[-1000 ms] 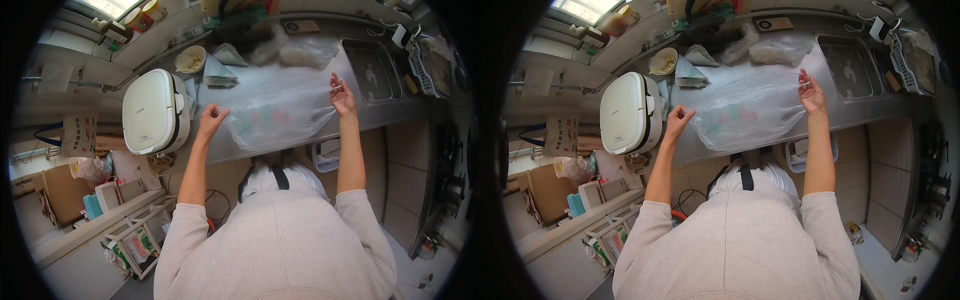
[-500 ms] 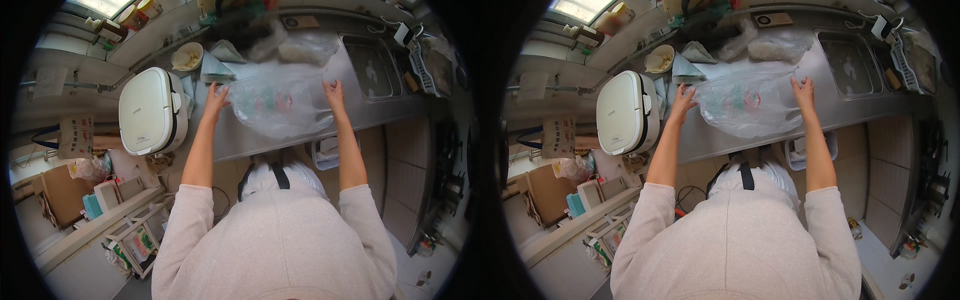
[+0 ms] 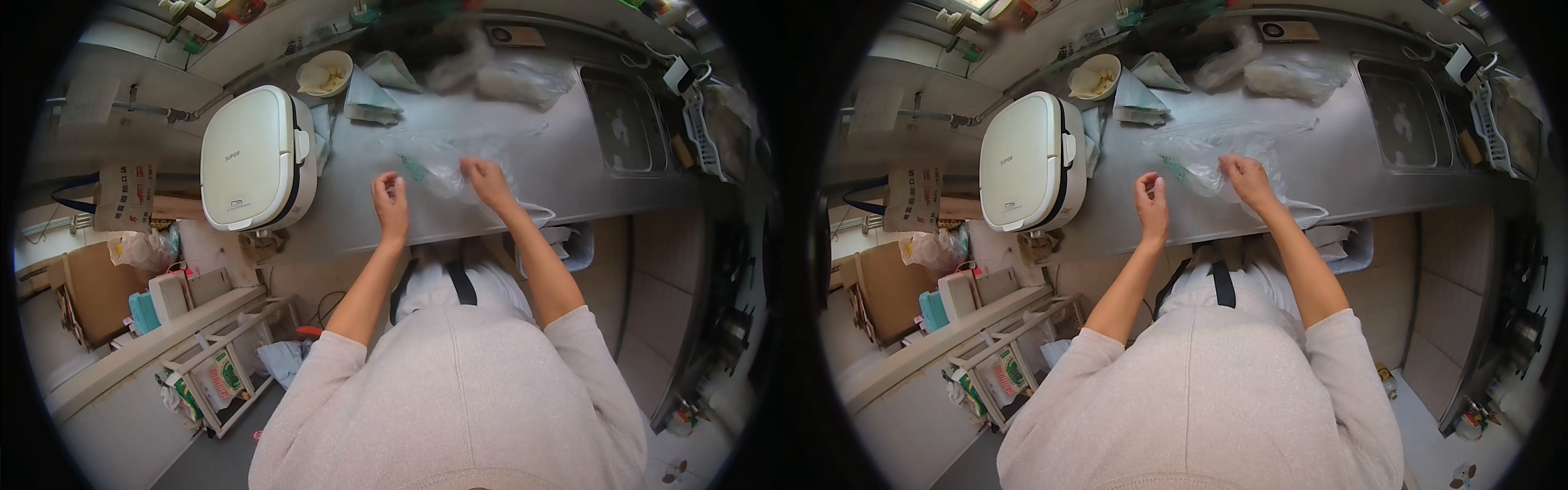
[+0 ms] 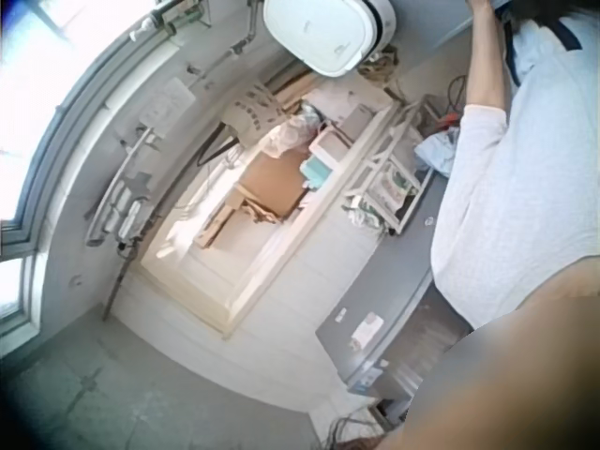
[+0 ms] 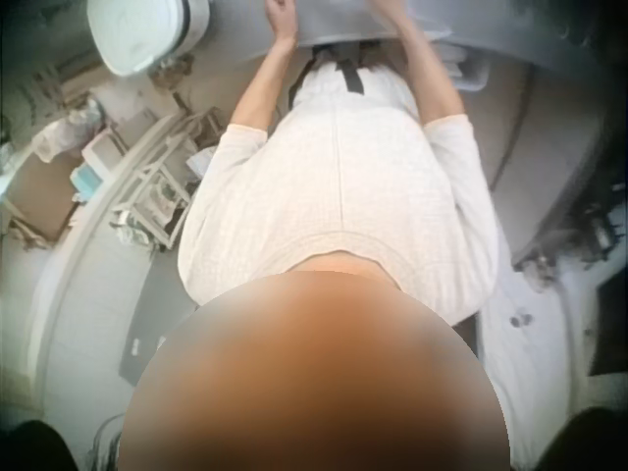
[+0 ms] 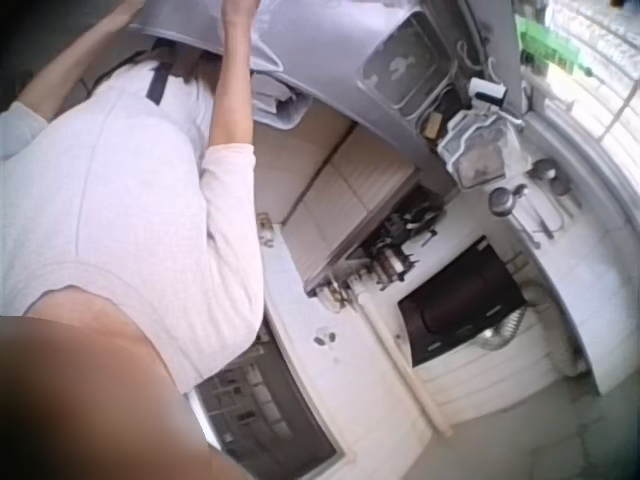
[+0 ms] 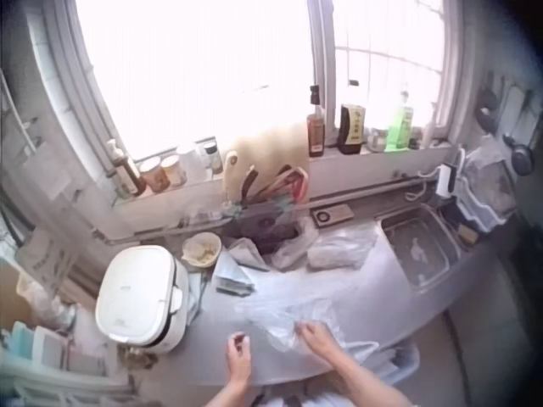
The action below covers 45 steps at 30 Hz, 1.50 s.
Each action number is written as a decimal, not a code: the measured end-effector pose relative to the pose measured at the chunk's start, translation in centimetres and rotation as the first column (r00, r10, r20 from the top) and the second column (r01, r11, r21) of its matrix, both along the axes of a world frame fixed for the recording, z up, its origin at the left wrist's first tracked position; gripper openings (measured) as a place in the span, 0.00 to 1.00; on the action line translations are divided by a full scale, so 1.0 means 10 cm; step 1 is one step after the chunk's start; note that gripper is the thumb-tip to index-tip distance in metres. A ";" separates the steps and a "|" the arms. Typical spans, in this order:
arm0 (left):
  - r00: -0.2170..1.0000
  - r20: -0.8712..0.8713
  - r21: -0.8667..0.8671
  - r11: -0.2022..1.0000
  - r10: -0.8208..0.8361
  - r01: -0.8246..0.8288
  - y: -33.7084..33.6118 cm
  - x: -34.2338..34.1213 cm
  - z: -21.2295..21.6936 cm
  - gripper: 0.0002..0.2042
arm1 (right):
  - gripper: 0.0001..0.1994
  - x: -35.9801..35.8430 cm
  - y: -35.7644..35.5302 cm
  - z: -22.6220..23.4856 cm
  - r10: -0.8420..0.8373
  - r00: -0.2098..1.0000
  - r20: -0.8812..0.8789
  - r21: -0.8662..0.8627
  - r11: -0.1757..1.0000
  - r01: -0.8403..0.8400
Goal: The person folds a light blue plastic bag into a compact square on a kitchen counter. They then unfold a larger transparent plastic bag, fold it into a smaller rectangle, and place it on the counter.
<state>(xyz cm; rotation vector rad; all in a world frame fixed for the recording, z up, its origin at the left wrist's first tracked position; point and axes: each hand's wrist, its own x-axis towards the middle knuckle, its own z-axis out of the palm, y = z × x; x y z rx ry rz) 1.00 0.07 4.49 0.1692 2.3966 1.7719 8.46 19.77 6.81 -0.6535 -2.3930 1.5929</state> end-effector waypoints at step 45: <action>0.998 -0.021 0.057 0.997 -0.054 0.055 0.11 -0.50 0.04 0.11 | 0.46 1.08 0.56 0.60 0.366 0.858 0.361 -0.143 0.931 -0.337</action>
